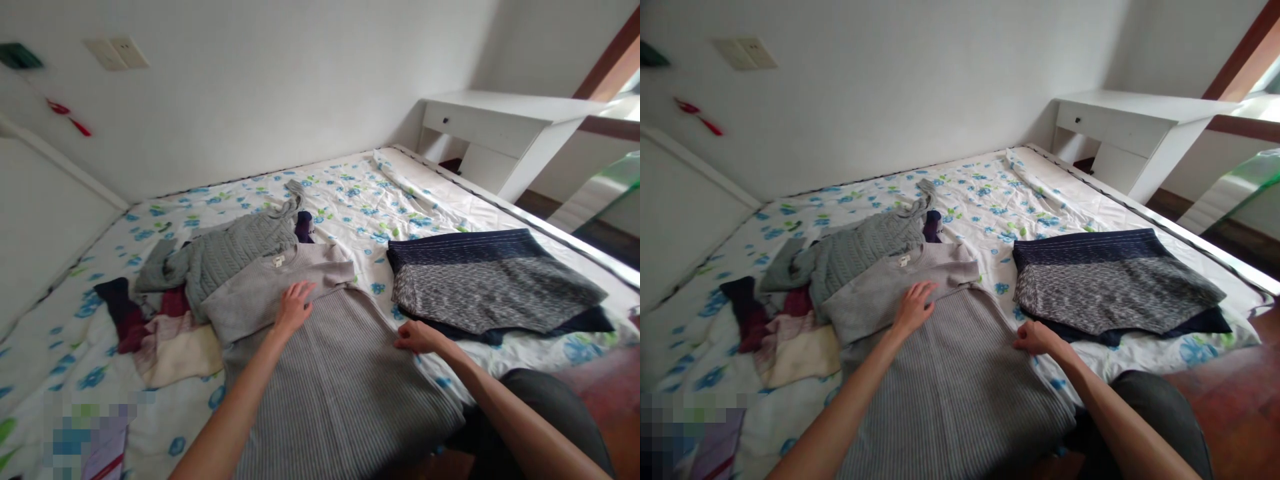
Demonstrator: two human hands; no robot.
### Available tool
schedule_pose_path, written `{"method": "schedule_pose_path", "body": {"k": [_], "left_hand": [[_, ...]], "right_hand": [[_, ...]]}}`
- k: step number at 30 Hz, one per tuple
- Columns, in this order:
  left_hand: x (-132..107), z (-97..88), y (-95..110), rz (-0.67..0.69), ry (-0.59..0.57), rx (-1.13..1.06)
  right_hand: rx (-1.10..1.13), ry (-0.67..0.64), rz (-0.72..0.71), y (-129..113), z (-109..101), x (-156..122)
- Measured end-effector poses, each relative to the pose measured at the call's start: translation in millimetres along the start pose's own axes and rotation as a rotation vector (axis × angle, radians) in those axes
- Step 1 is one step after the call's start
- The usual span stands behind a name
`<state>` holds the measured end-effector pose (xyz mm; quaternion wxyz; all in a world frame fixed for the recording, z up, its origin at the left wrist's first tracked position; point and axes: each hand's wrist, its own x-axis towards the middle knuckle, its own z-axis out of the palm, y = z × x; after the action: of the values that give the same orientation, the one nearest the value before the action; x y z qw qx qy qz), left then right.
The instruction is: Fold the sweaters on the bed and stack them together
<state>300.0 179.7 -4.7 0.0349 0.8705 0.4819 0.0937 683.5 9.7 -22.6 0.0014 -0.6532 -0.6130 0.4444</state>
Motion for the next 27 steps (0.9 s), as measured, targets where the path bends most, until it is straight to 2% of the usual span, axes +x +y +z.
{"method": "schedule_pose_path", "body": {"k": [3, 5, 7, 10, 13, 17, 19, 23, 27], "left_hand": [[-47.2, -24.9, -54.1, -0.168, 0.037, 0.154], [-79.1, -39.3, -86.4, -0.218, 0.026, 0.225], [-108.5, -49.5, -111.8, -0.233, 0.011, 0.277], [-143.2, -57.2, -137.6, -0.260, -0.001, 0.303], [-162.3, -57.9, -153.1, -0.371, 0.079, 0.195], [-165.6, -52.8, -163.4, -0.741, 0.316, -0.095], [-163.6, -49.4, -165.6, -0.878, 0.381, -0.259], [-164.9, -43.9, -167.4, -0.969, 0.473, -0.578], [-173.4, -41.8, -166.5, -0.975, 0.496, -0.633]], "right_hand": [[-0.028, -0.001, -0.014, 3.3, 3.0, 2.0], [-0.028, -0.012, -0.020, 4.8, 4.2, 2.7], [-0.024, -0.021, -0.022, 5.9, 5.0, 3.2], [-0.019, -0.017, -0.026, 7.1, 5.8, 3.9], [-0.017, -0.008, -0.032, 7.7, 6.3, 4.3], [-0.012, -0.014, -0.021, 8.2, 6.5, 4.5], [-0.008, -0.023, -0.019, 8.5, 6.2, 4.6], [0.020, -0.058, 0.001, 8.3, 4.0, 4.0], [0.062, -0.092, 0.071, 7.4, -0.5, 1.2]]}}
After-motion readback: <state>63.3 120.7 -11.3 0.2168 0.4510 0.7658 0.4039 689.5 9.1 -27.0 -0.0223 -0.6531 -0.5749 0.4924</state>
